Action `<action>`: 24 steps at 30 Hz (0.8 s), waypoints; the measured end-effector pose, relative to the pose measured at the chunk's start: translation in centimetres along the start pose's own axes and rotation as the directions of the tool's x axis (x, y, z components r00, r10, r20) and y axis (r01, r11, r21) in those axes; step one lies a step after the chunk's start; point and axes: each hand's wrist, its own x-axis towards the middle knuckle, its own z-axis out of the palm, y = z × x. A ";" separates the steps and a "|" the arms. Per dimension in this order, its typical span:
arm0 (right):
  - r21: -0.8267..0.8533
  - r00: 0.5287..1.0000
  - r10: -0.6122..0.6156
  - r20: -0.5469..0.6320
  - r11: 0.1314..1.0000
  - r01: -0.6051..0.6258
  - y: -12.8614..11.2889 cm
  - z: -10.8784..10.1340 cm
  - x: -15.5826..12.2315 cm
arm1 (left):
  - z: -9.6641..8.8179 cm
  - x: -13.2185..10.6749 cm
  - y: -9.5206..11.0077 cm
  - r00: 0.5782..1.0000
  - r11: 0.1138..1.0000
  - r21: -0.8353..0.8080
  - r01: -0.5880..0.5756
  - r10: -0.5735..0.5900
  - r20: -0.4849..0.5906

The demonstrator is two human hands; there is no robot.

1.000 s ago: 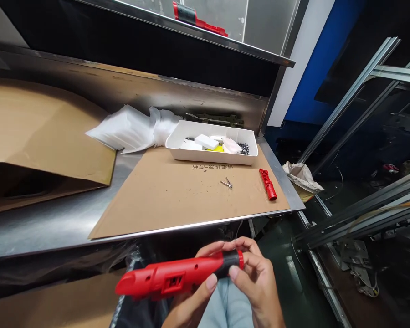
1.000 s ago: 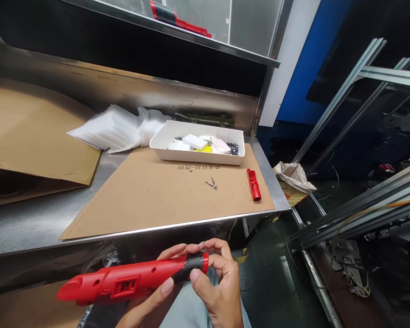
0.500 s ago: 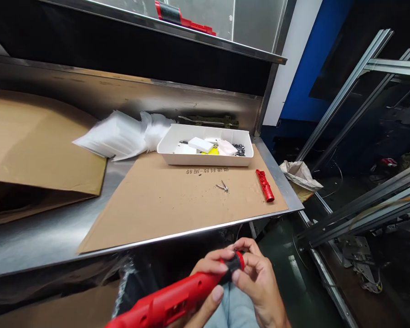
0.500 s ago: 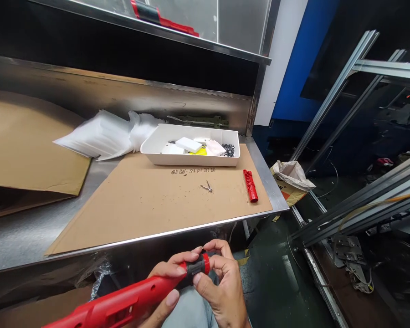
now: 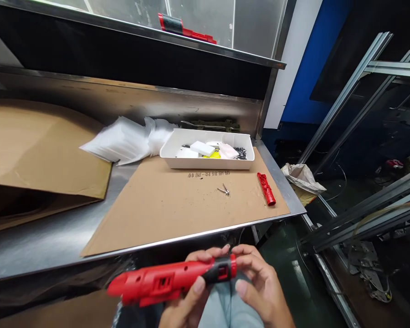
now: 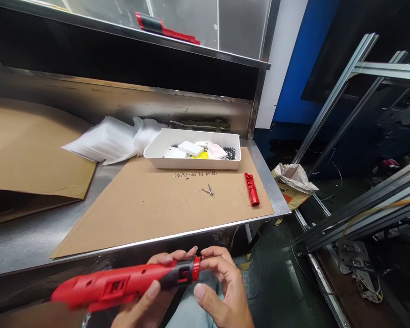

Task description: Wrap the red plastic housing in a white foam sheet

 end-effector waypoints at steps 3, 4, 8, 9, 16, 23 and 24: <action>-0.191 0.989 -0.068 -0.132 0.981 0.042 -0.2 0.0 -0.7 | -0.4 0.3 0.5 0.978 0.941 -0.270 0.205 -0.204 0.031; -0.253 0.982 -0.094 -0.164 0.966 0.051 -0.4 0.2 -0.9 | -0.6 0.3 0.5 0.970 0.916 -0.318 0.244 -0.228 0.087; -0.381 0.966 -0.160 -0.202 0.922 0.073 -1.4 1.8 -1.3 | -1.1 0.4 0.0 0.934 0.849 -0.411 0.331 -0.233 0.271; -0.404 0.966 -0.168 -0.194 0.912 0.077 -1.5 2.3 -1.4 | -1.1 0.4 0.0 0.930 0.845 -0.406 0.347 -0.255 0.265; -0.492 0.961 -0.241 -0.134 0.858 0.147 -1.2 4.0 -1.6 | 0.1 -0.3 0.2 0.922 0.848 -0.362 0.387 -0.352 0.163; -0.657 0.911 -0.412 0.009 0.684 0.316 -1.0 2.8 -1.7 | -0.5 0.1 -0.9 0.891 0.753 -0.481 0.449 -0.341 0.298; -0.680 0.905 -0.424 0.012 0.660 0.319 -1.1 2.6 -1.7 | -0.7 0.1 -1.2 0.882 0.737 -0.494 0.463 -0.328 0.337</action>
